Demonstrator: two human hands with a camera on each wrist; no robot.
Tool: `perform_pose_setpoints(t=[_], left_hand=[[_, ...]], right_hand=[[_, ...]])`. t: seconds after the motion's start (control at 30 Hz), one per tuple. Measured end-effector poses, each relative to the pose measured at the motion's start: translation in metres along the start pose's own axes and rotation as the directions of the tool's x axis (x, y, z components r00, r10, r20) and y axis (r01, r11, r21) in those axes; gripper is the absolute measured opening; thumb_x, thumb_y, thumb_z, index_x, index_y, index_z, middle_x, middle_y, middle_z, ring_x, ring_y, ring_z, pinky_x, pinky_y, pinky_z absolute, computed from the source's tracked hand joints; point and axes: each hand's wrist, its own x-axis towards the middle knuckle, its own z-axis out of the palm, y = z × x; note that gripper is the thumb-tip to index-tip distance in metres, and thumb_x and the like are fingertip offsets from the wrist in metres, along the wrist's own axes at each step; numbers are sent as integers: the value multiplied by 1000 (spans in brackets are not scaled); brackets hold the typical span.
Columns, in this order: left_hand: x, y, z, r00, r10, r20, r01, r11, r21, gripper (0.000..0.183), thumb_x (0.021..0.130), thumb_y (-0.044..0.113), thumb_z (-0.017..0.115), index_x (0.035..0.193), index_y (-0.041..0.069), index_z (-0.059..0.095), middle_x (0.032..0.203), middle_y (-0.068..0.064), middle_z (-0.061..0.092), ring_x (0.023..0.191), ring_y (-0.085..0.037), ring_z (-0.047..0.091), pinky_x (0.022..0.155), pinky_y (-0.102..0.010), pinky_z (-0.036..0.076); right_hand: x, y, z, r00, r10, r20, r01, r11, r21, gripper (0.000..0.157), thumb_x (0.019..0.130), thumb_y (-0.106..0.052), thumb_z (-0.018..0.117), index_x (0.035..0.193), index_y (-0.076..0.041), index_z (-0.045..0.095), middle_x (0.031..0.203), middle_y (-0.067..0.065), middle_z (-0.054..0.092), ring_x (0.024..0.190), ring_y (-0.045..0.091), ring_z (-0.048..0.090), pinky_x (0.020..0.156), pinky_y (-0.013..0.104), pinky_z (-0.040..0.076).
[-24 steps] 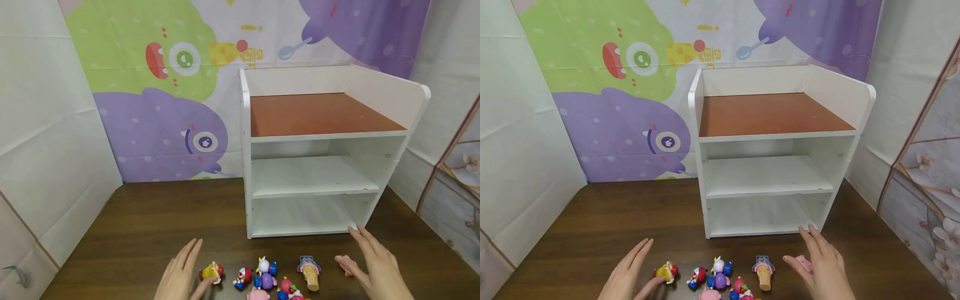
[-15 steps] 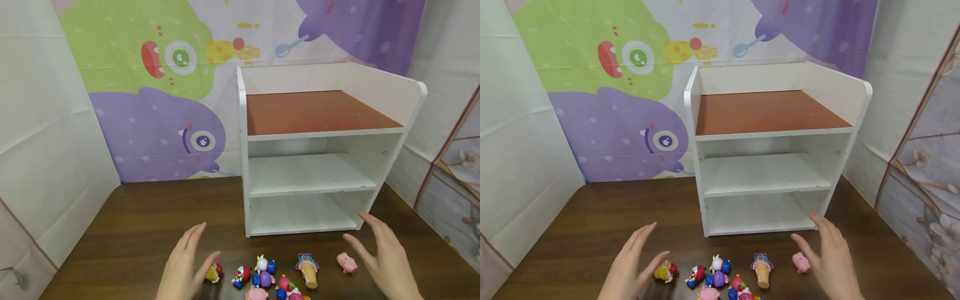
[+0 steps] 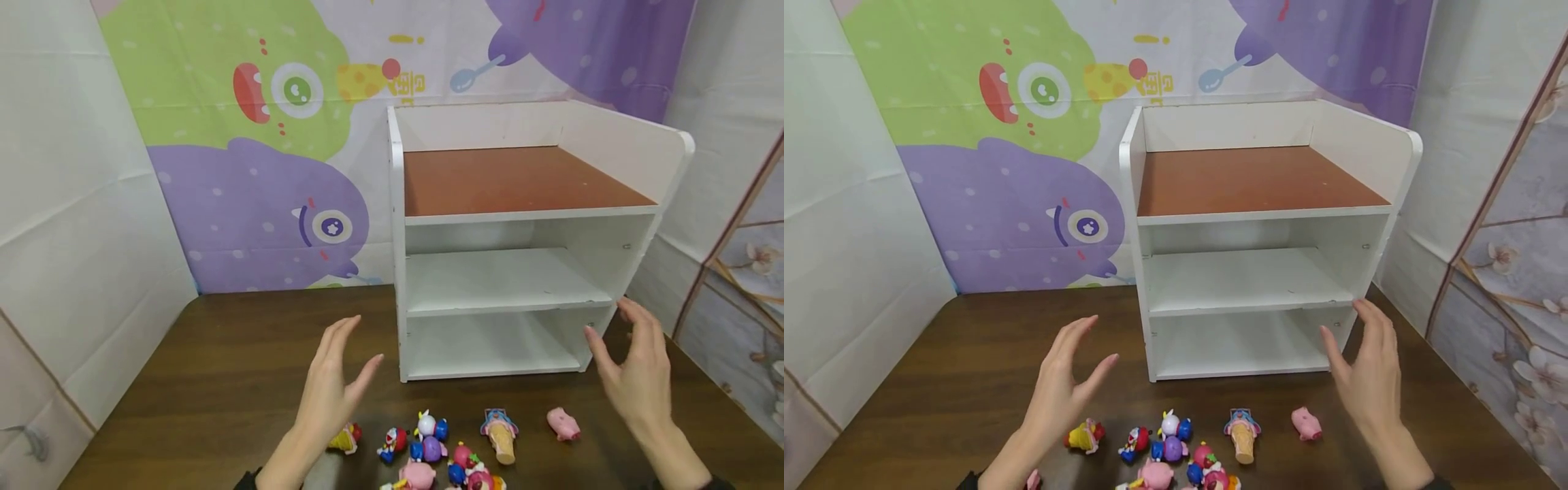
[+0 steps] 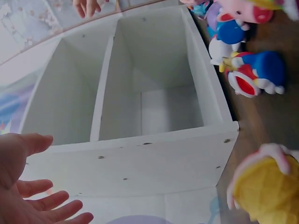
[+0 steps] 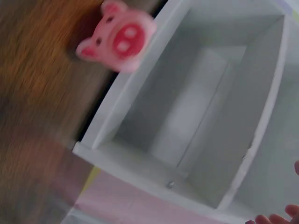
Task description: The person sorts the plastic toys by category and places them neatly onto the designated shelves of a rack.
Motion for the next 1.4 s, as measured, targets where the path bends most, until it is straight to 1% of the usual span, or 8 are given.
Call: perform_pose_setpoints(t=[0.2, 0.43, 0.5, 0.7, 0.9, 1.07, 1.23, 1.4], left_hand=[[21, -4, 19, 999, -36, 12, 37, 996, -83, 60, 80, 25, 65, 130, 4, 40, 125, -16, 46, 112, -22, 43, 92, -50, 44], [44, -11, 39, 994, -105, -1, 104, 980, -167, 65, 79, 22, 66, 133, 4, 35, 125, -18, 44, 111, -27, 42, 90, -52, 44], [50, -13, 45, 993, -122, -1, 120, 975, -189, 67, 79, 23, 66, 134, 4, 33, 125, -19, 44, 111, -29, 42, 90, -52, 44], [66, -13, 58, 988, -154, 24, 156, 961, -229, 71, 79, 24, 64, 137, 3, 28, 135, -20, 37, 116, -29, 39, 96, -52, 39], [79, -9, 67, 987, -153, 42, 159, 954, -255, 75, 78, 21, 64, 139, 3, 24, 138, -21, 35, 118, -30, 37, 99, -51, 37], [86, -6, 72, 989, -139, 43, 145, 956, -257, 76, 77, 14, 64, 140, 5, 22, 132, -21, 41, 109, -30, 44, 92, -49, 44], [89, -4, 73, 994, -102, 45, 111, 954, -279, 73, 78, 5, 60, 140, 2, 21, 137, -21, 37, 110, -30, 45, 93, -45, 45], [91, -2, 72, 993, -100, 56, 112, 953, -281, 73, 75, -3, 55, 140, 3, 21, 135, -22, 39, 106, -33, 48, 83, -43, 51]], right_hand=[[12, 20, 13, 994, 92, -63, -92, 996, 7, 61, 75, -8, 66, 128, 3, 37, 118, 30, 43, 101, 33, 43, 71, 29, 35], [26, 31, 24, 972, 230, -52, -228, 973, 31, 61, 78, -13, 63, 129, 3, 34, 114, 31, 44, 100, 34, 45, 70, 28, 35], [30, 33, 26, 964, 261, -50, -259, 965, 39, 61, 78, -14, 63, 129, 3, 34, 117, 30, 44, 99, 35, 46, 70, 24, 34], [45, 39, 29, 934, 358, 2, -358, 933, 42, 62, 81, -19, 60, 132, -1, 30, 127, 22, 43, 99, 35, 48, 70, 24, 37], [57, 44, 32, 904, 425, 50, -426, 905, 14, 61, 83, -25, 55, 132, -1, 28, 126, 23, 46, 95, 33, 49, 66, 28, 37], [62, 49, 33, 916, 396, 70, -397, 918, -5, 54, 84, -23, 49, 127, 5, 32, 109, 32, 53, 84, 36, 50, 62, 41, 39], [66, 53, 33, 919, 381, 99, -382, 924, -8, 48, 85, -19, 44, 122, 10, 34, 105, 41, 51, 91, 50, 49, 70, 65, 41], [69, 54, 32, 925, 371, 79, -372, 928, -1, 46, 85, -16, 45, 122, 9, 37, 108, 41, 51, 95, 52, 47, 76, 68, 40]])
